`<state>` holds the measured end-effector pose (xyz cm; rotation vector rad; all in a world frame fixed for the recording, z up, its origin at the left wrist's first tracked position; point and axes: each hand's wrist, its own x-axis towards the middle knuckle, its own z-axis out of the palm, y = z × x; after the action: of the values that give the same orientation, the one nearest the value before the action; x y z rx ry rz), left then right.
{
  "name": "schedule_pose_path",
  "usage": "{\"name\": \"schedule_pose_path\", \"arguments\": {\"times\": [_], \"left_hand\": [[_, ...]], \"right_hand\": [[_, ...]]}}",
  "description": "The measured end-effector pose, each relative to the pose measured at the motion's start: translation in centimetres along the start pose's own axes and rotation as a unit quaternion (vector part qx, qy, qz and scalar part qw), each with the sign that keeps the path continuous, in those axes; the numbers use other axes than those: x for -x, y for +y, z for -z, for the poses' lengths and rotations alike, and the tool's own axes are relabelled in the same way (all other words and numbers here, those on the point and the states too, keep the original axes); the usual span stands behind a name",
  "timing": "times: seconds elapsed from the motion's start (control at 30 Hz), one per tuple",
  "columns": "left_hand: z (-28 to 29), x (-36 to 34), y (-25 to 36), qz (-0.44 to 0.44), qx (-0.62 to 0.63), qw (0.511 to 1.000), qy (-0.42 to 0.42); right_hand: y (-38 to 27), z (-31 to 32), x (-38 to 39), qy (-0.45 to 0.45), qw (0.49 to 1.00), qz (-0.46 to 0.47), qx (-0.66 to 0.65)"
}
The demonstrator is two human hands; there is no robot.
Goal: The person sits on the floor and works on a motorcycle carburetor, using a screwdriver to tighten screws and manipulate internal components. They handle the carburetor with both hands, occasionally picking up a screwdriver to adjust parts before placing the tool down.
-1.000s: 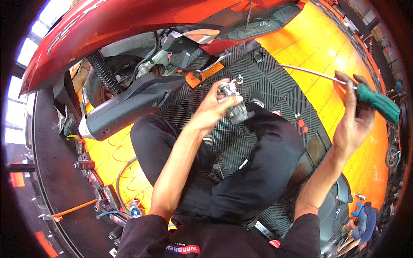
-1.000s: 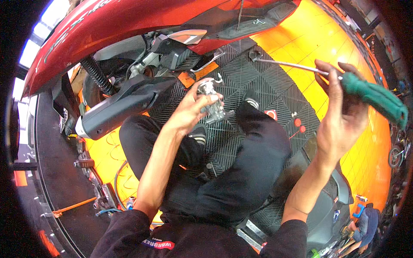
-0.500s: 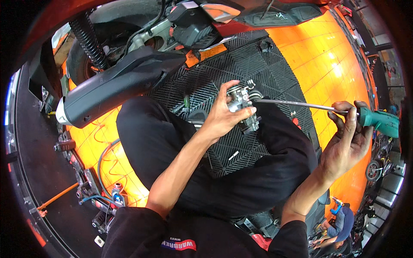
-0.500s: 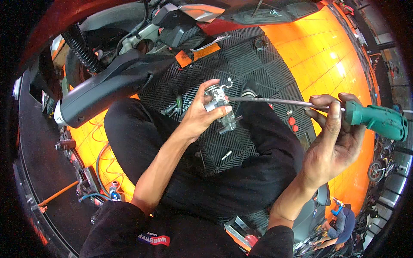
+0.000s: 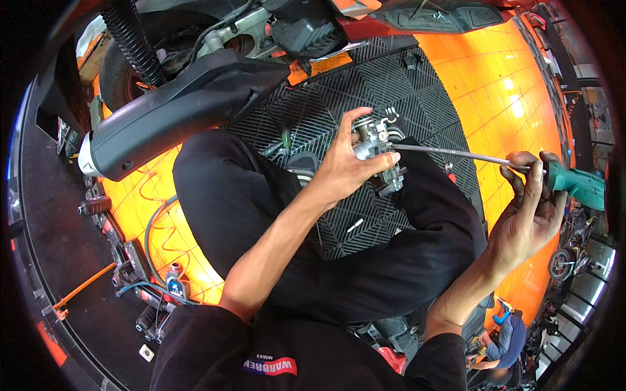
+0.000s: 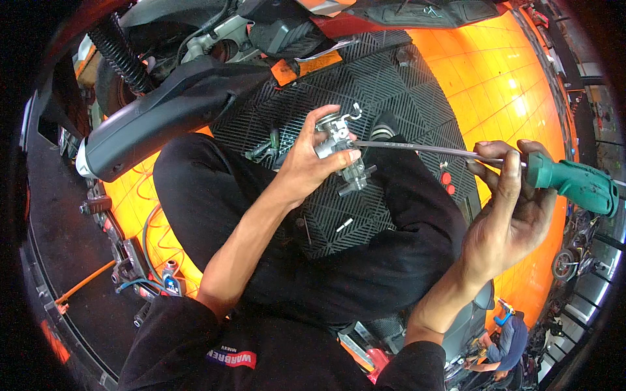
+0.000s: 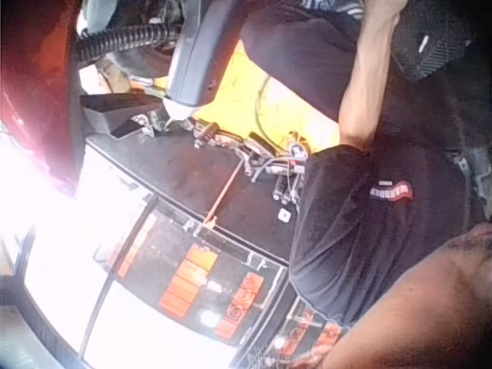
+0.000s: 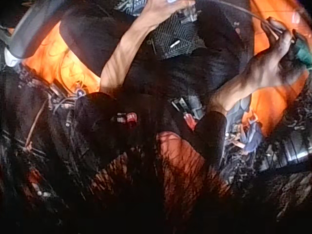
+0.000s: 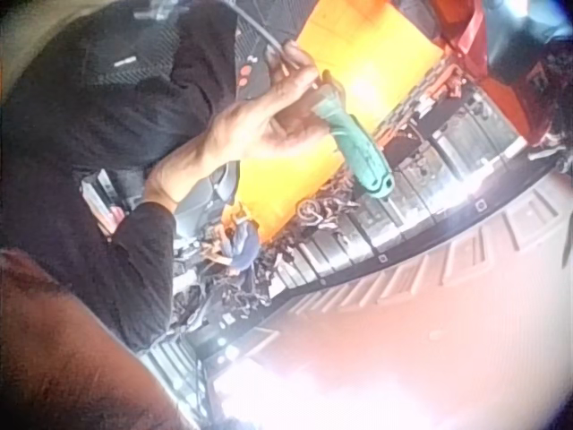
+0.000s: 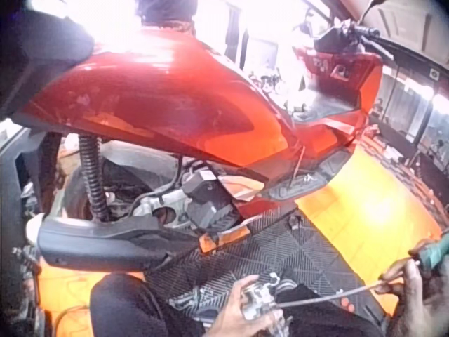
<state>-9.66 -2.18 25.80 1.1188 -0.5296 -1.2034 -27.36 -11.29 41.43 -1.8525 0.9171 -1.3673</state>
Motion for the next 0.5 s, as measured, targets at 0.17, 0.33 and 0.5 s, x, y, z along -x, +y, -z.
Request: {"name": "schedule_pose_path", "arguments": {"times": [0.17, 0.33, 0.5], "left_hand": [[-0.04, 0.01, 0.23, 0.011, 0.006, 1.0, -0.001], [-0.1, 0.14, 0.37, 0.02, 0.003, 1.0, 0.003], [0.25, 0.2, 0.13, 0.011, -0.005, 1.0, 0.012]], "right_hand": [[0.1, 0.04, -0.05, 0.008, 1.0, 0.005, 0.007], [0.16, 0.11, -0.03, 0.003, 1.0, 0.007, 0.009], [0.41, -0.2, 0.02, 0.003, 1.0, 0.003, 0.003]]}}
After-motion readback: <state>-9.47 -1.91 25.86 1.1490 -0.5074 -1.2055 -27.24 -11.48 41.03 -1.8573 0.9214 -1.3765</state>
